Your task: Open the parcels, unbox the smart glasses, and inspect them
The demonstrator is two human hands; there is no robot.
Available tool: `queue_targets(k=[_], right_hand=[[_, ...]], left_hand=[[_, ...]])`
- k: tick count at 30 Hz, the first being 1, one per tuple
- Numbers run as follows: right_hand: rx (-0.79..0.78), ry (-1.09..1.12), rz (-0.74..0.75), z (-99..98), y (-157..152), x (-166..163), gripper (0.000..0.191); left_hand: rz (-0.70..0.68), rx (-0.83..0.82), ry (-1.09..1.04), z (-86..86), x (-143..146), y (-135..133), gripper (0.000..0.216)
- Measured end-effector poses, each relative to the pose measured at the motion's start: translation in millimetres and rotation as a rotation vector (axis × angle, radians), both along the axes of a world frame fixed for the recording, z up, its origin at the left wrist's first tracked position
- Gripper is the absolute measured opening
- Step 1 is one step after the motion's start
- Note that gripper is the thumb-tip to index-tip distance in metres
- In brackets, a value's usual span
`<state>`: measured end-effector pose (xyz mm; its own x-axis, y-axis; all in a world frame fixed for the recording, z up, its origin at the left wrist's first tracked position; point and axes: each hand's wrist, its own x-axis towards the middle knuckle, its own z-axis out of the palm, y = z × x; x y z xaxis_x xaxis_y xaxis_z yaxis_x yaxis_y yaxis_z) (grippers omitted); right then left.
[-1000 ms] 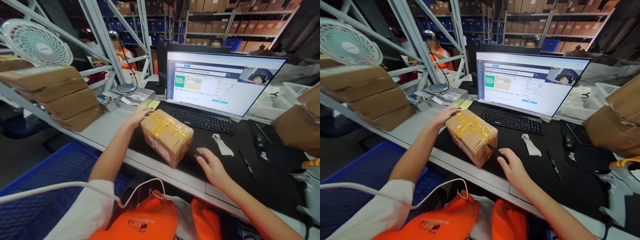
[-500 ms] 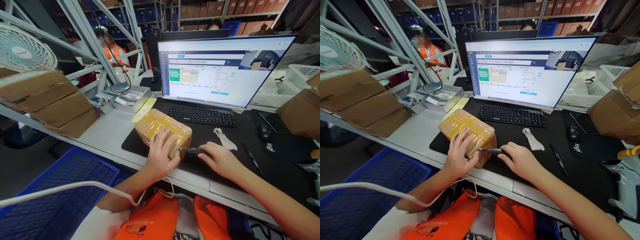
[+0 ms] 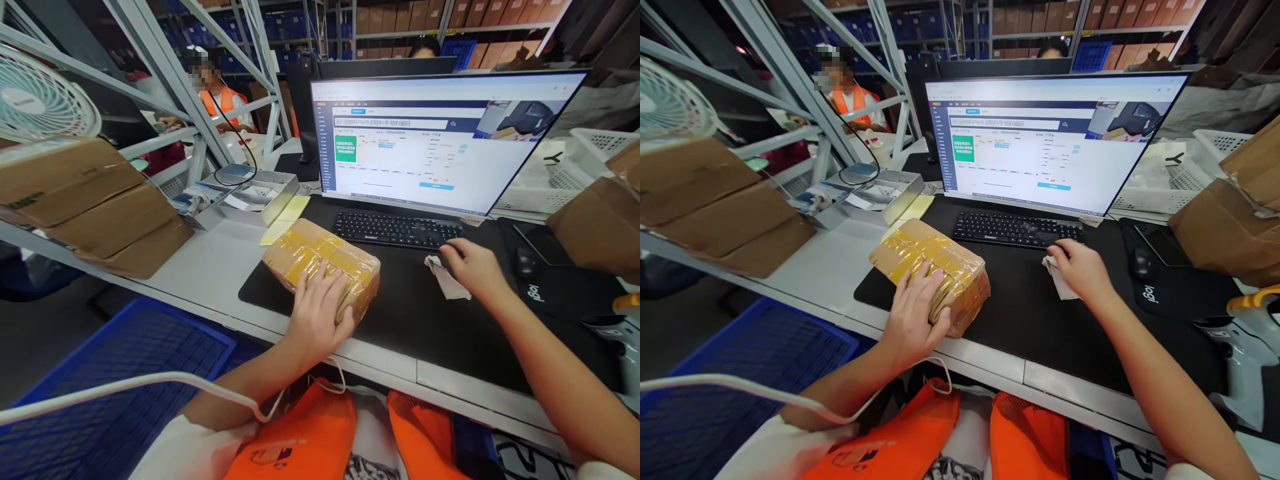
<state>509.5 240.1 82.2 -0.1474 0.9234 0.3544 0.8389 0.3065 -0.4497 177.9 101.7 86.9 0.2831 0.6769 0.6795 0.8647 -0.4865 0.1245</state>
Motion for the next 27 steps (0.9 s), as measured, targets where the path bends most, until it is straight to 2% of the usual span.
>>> queue_targets(k=[2, 4, 6, 7, 8, 9, 10, 12, 13, 14, 16, 19, 22, 24, 27], right_hand=[[-0.03, 0.058, -0.162, -4.9, 9.2, 18.7, 0.043], [-0.148, 0.154, -0.111, -8.2, 0.2, 20.4, 0.046], [-0.264, 0.293, 0.03, -9.7, -23.9, 4.3, 0.048], [-0.296, 0.361, 0.106, -10.0, -39.0, -8.6, 0.049], [-0.309, 0.42, 0.18, -9.8, -54.7, -23.5, 0.049], [-0.318, 0.478, 0.253, -9.0, -69.6, -39.2, 0.048], [-0.339, 0.53, 0.321, -7.7, -82.8, -54.7, 0.047], [-0.397, 0.622, 0.423, -3.0, -101.3, -82.3, 0.048], [-0.424, 0.665, 0.442, 0.2, -105.9, -93.0, 0.049], [-0.443, 0.712, 0.44, 3.9, -107.1, -101.0, 0.05], [-0.479, 0.8, 0.388, 11.8, -101.2, -107.1, 0.052], [-0.512, 0.873, 0.266, 22.2, -79.9, -93.4, 0.052], [-0.529, 0.863, 0.172, 28.9, -60.4, -68.7, 0.048], [-0.482, 0.722, 0.14, 34.0, -55.8, -57.7, 0.047], [-0.187, 0.332, 0.077, 48.2, -63.8, -56.9, 0.045]], left_hand=[[-0.043, -0.017, -0.011, 0.6, -6.6, -1.0, 0.066], [-0.161, -0.045, -0.044, -0.1, -23.2, 2.9, 0.061], [-0.222, 0.01, -0.133, -4.3, -51.5, 13.8, 0.054], [-0.169, 0.09, -0.207, -7.8, -68.7, 21.8, 0.05], [-0.052, 0.175, -0.278, -12.0, -86.7, 31.1, 0.05], [0.055, 0.175, -0.351, -16.4, -104.1, 41.1, 0.061], [0.076, 0.087, -0.449, -20.4, -119.7, 51.1, 0.076], [-0.023, -0.212, -0.602, -24.8, -140.9, 67.4, 0.103], [-0.073, -0.336, -0.64, -24.2, -145.3, 72.1, 0.109], [-0.109, -0.421, -0.653, -21.6, -145.5, 73.5, 0.109], [-0.117, -0.475, -0.628, -12.2, -134.7, 66.1, 0.092], [-0.066, -0.448, -0.539, 1.2, -101.3, 35.6, 0.057], [-0.065, -0.292, -0.351, 1.5, -67.1, 5.3, 0.041], [-0.062, -0.13, -0.227, -2.7, -51.4, -4.3, 0.038], [-0.049, 0.007, -0.122, -6.8, -39.0, -3.7, 0.032]])
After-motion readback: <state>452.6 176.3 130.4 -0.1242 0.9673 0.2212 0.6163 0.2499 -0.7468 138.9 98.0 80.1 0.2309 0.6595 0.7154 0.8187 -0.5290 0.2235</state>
